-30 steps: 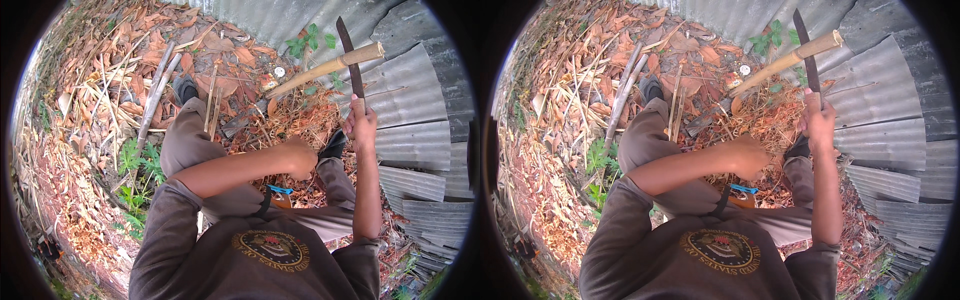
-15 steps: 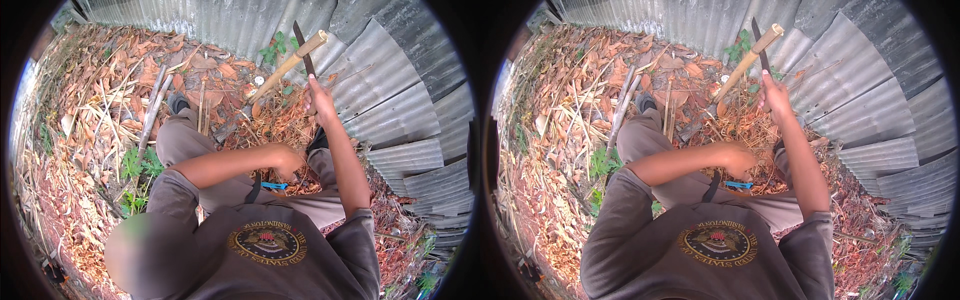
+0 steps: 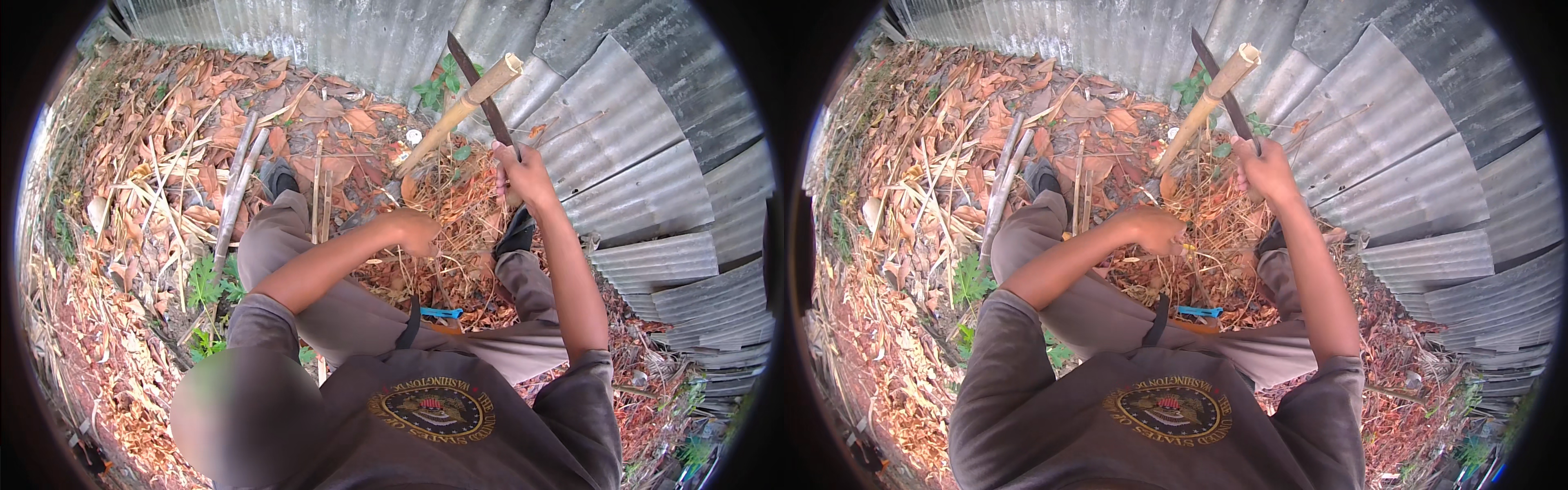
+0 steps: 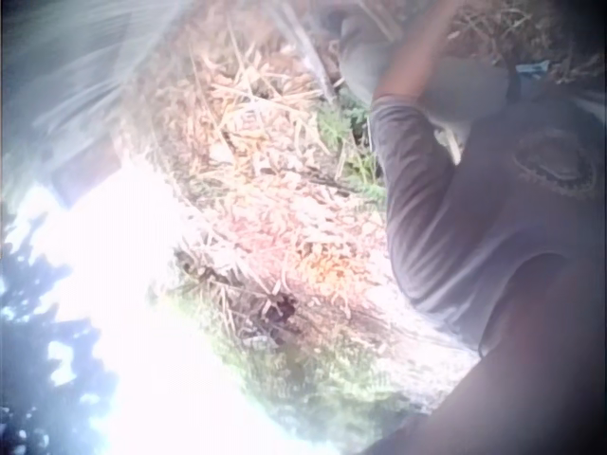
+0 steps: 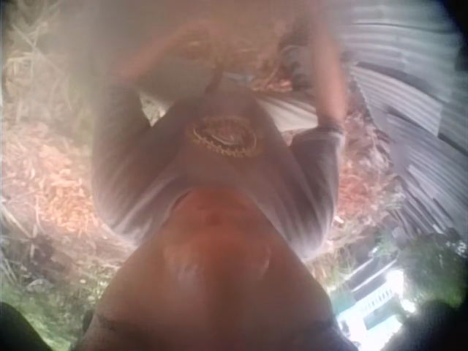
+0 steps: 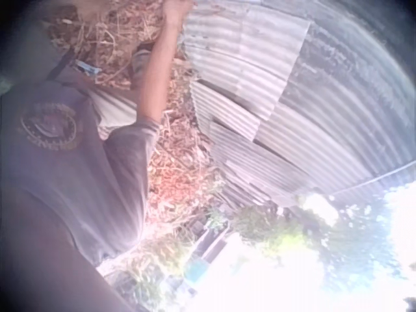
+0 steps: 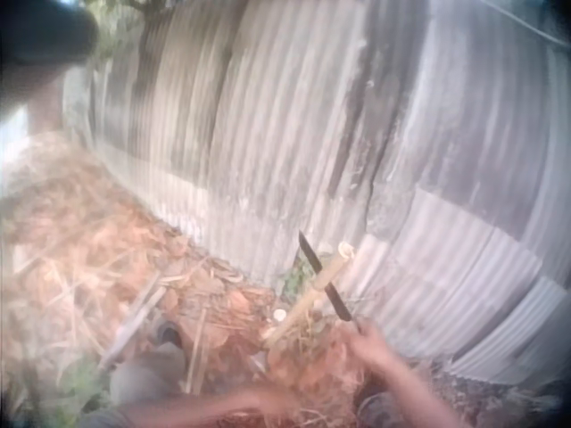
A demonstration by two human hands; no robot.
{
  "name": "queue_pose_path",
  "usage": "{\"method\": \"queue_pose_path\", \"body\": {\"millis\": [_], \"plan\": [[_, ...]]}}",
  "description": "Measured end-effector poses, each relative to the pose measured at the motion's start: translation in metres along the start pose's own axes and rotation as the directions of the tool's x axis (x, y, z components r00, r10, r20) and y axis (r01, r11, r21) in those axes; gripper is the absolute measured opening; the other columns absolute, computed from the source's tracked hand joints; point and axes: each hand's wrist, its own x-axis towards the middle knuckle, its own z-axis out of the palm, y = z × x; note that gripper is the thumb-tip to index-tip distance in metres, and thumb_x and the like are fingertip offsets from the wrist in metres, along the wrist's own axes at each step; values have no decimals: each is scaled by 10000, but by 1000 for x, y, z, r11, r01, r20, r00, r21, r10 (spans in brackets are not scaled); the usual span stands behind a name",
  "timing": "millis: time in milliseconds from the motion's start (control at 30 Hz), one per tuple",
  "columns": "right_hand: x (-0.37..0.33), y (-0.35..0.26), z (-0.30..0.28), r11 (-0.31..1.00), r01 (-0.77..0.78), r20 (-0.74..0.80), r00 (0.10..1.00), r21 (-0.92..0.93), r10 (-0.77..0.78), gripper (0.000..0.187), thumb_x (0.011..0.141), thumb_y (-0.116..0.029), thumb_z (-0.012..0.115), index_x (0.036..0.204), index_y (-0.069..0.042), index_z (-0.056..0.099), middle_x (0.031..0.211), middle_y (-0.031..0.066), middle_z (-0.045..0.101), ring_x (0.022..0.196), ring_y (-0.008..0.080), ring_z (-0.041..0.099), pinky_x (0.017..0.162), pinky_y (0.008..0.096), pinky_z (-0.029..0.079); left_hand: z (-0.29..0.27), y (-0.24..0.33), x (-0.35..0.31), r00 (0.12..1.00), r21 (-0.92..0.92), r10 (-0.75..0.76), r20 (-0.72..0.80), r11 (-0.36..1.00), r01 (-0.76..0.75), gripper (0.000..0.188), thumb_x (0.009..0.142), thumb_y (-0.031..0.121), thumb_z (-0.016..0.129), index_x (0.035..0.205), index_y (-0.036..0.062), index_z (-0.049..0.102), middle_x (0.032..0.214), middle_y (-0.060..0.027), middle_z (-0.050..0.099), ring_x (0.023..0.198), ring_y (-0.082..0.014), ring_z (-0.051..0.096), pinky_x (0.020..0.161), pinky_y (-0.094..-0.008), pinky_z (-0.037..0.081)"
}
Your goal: The person sits on the ground and uses a machete to split a piece of bamboo. They repeatedly strike the bamboo with a wooden stick to drive the blade through, then pull the split pieces apart by hand.
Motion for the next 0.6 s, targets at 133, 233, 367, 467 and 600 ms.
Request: {"method": "queue_pose_path", "body": {"millis": [133,233,367,467,600], "plan": [[16,-5,-2,968,55,-54,996,-246,-70,283,919,-249,638,865,5,524,548,28,483,410,124,466,414,295,421,22,-22,12,979,134,-160,122,980,144,401,835,372,622,1043,30,648,983,-174,684,931,-347,655,795,-468,507],[25,-13,0,995,-61,-33,998,-85,58,248,891,-206,662,864,2,529,533,17,459,375,111,416,395,290,400,21,-12,9,999,128,-38,32,991,34,368,826,317,614,1016,4,645,939,-179,690,919,-343,667,786,-469,519],[30,-24,-9,996,-91,-66,994,-22,90,215,883,-173,678,886,-33,515,545,-23,409,357,66,338,379,254,358,22,-7,16,998,71,17,-68,997,-12,358,809,294,626,985,-17,640,884,-167,694,878,-330,678,765,-459,526],[22,-68,-33,998,33,-76,996,-57,-37,221,887,-178,683,947,-51,513,558,-41,404,369,41,302,384,228,317,21,-7,4,999,87,-20,-29,996,22,335,794,263,635,977,-17,647,847,-161,694,838,-328,684,747,-448,530],[-22,-158,-54,925,284,-228,912,-252,-342,207,898,-191,669,947,-29,550,571,-62,344,408,25,279,433,206,295,29,-10,-21,994,54,-98,44,994,96,378,807,266,645,1051,-23,633,932,-158,689,915,-322,669,820,-481,496]]}}
